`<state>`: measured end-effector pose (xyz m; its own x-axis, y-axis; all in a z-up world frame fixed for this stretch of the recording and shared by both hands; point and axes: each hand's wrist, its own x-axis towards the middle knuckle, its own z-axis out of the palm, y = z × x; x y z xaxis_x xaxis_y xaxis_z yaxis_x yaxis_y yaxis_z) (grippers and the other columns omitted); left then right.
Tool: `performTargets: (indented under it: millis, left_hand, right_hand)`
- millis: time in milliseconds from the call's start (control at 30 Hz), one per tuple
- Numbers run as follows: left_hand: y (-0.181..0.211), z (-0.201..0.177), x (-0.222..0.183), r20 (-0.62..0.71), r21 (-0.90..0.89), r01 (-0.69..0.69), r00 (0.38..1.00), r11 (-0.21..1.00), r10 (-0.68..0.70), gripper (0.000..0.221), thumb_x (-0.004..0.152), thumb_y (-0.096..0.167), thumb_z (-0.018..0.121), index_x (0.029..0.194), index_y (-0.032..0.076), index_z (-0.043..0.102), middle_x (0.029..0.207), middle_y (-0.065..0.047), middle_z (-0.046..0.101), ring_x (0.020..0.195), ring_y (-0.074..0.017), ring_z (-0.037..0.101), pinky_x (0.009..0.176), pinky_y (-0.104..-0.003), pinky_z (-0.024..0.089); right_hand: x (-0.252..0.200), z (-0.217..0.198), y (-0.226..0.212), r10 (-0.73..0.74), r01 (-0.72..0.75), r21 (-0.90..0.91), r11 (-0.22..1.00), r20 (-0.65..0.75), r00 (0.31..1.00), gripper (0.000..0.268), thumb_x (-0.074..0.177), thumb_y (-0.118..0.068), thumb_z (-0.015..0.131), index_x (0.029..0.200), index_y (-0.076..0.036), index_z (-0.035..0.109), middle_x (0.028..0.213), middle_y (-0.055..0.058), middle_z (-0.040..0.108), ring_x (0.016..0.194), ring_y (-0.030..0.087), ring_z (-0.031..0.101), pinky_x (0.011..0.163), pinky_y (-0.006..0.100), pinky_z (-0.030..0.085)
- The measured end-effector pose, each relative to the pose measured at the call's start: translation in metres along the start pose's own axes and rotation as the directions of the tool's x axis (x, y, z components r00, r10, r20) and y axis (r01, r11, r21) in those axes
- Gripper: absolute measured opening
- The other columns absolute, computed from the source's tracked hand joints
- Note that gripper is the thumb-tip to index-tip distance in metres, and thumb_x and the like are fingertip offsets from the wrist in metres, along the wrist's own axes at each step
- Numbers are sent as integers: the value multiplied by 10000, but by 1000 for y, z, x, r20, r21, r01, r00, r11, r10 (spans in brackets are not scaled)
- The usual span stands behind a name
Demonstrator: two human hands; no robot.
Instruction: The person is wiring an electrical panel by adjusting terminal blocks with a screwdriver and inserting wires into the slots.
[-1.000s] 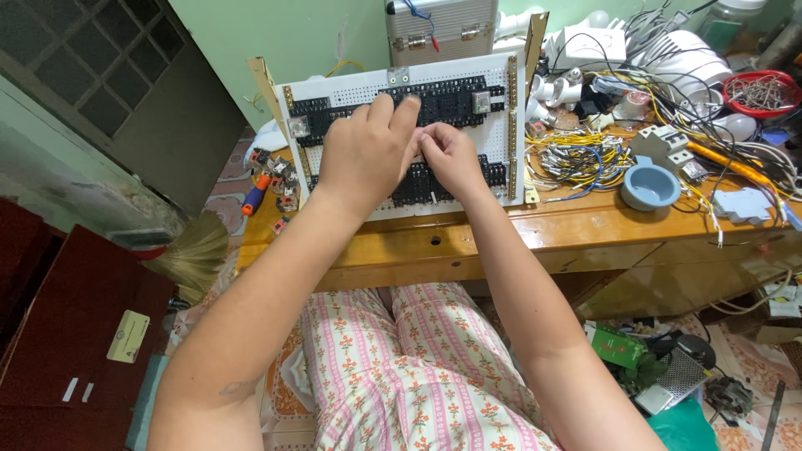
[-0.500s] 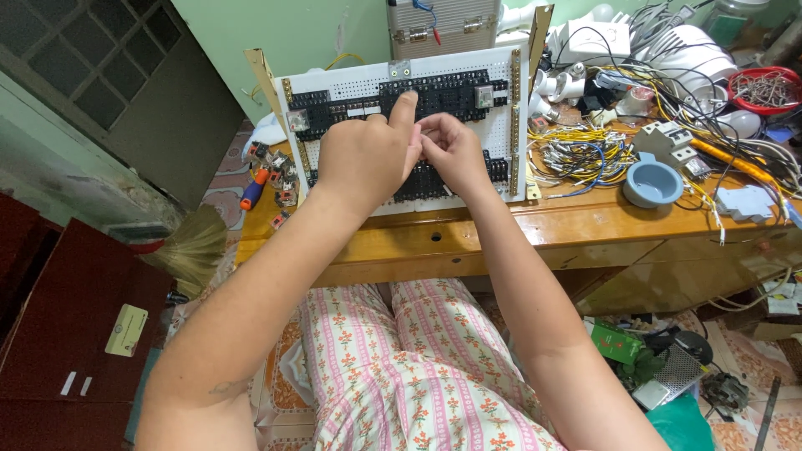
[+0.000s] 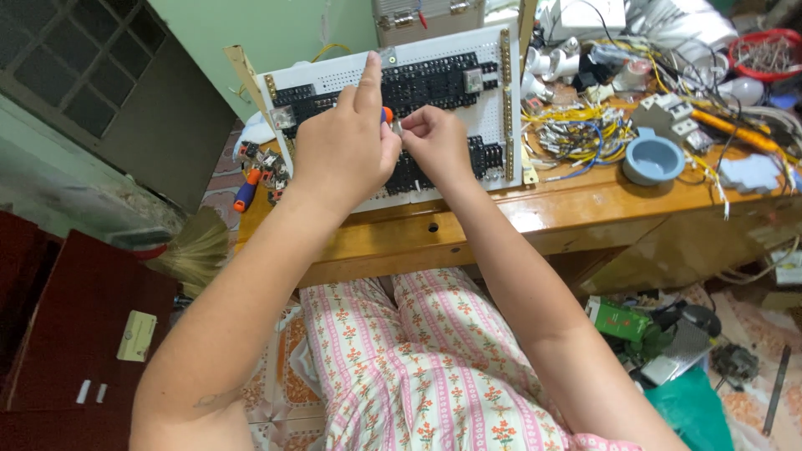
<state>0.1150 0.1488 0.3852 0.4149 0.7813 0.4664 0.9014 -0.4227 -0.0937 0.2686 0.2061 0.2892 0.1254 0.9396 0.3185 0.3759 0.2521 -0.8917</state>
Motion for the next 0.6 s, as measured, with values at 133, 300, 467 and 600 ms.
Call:
performTargets:
  millis: [133, 300, 467, 600]
  left_hand:
    - [0, 0, -4, -60, 25, -29, 998, 999, 30, 765, 977, 335, 588, 1614, 55, 271, 1121, -107, 644, 646, -306, 646, 411, -457, 474]
    - [0, -2, -2, -94, -26, -73, 993, 997, 70, 799, 936, 256, 638, 1609, 42, 264, 1174, -122, 563, 645, -293, 613, 391, -413, 451]
    - [-4, 14, -2, -230, 289, -124, 953, 949, 195, 674, 1044, 469, 600, 1581, 103, 422, 850, 10, 647, 433, -167, 497, 346, -319, 361]
    - [1, 14, -2, -215, 305, -135, 955, 943, 206, 658, 1058, 552, 511, 1561, 128, 483, 709, 37, 662, 416, -177, 521, 351, -335, 360]
  right_hand:
    - [-6, 4, -2, 10, -10, 7, 1000, -19, 1000, 164, 838, -116, 640, 926, -90, 775, 834, 29, 775, 743, 135, 706, 660, 290, 578]
    - [-7, 4, 0, -13, 14, 31, 999, -39, 999, 175, 812, -96, 661, 913, -86, 804, 843, 11, 787, 768, 105, 695, 688, 262, 579]
    - [-13, -2, -11, -22, 27, 88, 996, -57, 998, 126, 875, -223, 712, 873, -112, 772, 804, -7, 763, 736, 86, 663, 664, 259, 542]
    - [-13, -3, -7, -26, 29, 131, 991, -18, 999, 132, 853, -93, 649, 855, -156, 765, 775, -38, 735, 696, 77, 597, 632, 242, 481]
